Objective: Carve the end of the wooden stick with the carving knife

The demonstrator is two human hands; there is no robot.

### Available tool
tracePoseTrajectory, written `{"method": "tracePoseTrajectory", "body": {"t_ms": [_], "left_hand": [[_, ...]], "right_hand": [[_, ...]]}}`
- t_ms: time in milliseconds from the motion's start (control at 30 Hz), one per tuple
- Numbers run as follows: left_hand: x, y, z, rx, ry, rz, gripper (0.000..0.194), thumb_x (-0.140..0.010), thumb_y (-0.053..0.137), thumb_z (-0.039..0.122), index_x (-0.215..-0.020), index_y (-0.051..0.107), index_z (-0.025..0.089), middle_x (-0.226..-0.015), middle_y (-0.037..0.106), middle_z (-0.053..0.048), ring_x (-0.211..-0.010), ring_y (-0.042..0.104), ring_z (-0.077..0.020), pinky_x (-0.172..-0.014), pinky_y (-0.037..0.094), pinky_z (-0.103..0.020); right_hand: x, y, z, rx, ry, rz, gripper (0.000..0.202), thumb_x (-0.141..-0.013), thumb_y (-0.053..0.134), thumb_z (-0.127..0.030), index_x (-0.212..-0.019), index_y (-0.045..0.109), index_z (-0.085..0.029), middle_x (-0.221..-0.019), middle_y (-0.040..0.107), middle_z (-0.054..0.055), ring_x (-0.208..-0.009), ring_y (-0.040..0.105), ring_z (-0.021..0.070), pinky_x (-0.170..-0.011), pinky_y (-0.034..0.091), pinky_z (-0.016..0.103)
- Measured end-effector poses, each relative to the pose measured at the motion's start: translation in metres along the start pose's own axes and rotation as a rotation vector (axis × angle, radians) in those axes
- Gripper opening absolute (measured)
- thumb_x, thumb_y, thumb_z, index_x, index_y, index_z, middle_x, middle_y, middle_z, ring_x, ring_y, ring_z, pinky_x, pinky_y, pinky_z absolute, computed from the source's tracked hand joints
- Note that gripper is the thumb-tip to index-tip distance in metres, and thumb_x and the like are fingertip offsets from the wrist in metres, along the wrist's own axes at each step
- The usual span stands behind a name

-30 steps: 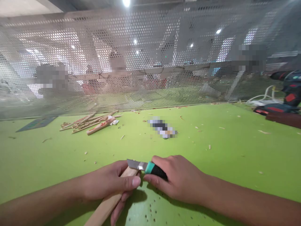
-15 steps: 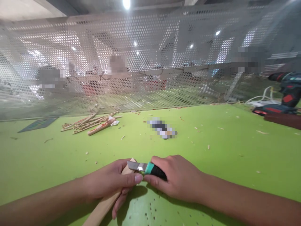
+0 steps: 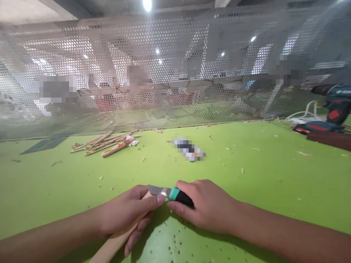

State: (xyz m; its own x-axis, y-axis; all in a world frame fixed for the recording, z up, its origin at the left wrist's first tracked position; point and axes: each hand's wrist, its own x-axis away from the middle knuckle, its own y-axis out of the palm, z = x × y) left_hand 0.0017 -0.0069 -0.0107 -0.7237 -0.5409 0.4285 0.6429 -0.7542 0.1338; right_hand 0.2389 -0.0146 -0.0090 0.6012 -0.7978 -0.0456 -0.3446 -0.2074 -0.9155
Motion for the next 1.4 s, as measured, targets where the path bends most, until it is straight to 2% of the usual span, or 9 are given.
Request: {"method": "tracePoseTrajectory", "body": {"t_ms": [233,467,833,1400], "left_hand": [[0.0008,0.0028,0.0007,-0.002,0.003,0.022,0.048,-0.088,0.059,0.068,-0.079,0.050,0.021,-0.046,0.048,0.007,-0.030,0.048,-0.0109,-0.033,0.039,-0.018],[0.0002,0.0009,0.0005,-0.029,-0.009,-0.004,0.053,-0.090,0.057,0.066,-0.065,0.048,0.019,-0.045,0.049,0.005,-0.031,0.052,-0.0112,-0.034,0.040,-0.018],[0.0008,-0.0001,0.0009,-0.059,-0.007,-0.045,0.049,-0.095,0.053,0.057,-0.064,0.048,0.019,-0.046,0.049,0.005,-0.031,0.052,-0.0104,-0.034,0.040,-0.017],[0.0031,-0.0002,0.0043,-0.114,-0.050,-0.055,0.050,-0.092,0.054,0.064,-0.069,0.047,0.021,-0.048,0.050,0.006,-0.032,0.051,-0.0105,-0.037,0.043,-0.019]], "right_hand": [[-0.0006,-0.0008,-0.0004,-0.010,0.007,-0.008,0.042,-0.102,0.047,-0.059,-0.087,0.058,-0.020,-0.073,0.066,0.002,-0.058,0.056,0.0169,-0.053,0.026,0.026],[0.0004,-0.0005,-0.0011,0.012,0.018,-0.009,0.044,-0.101,0.046,-0.061,-0.087,0.057,-0.020,-0.074,0.067,0.003,-0.059,0.057,0.0176,-0.054,0.025,0.027],[0.0020,0.0006,0.0006,-0.003,0.020,-0.028,0.047,-0.100,0.045,-0.064,-0.087,0.057,-0.020,-0.074,0.067,0.003,-0.058,0.056,0.0175,-0.054,0.023,0.027],[0.0012,0.0027,0.0022,-0.002,0.006,-0.006,0.046,-0.100,0.046,-0.063,-0.087,0.057,-0.020,-0.073,0.066,0.003,-0.057,0.054,0.0169,-0.054,0.022,0.027]]}}
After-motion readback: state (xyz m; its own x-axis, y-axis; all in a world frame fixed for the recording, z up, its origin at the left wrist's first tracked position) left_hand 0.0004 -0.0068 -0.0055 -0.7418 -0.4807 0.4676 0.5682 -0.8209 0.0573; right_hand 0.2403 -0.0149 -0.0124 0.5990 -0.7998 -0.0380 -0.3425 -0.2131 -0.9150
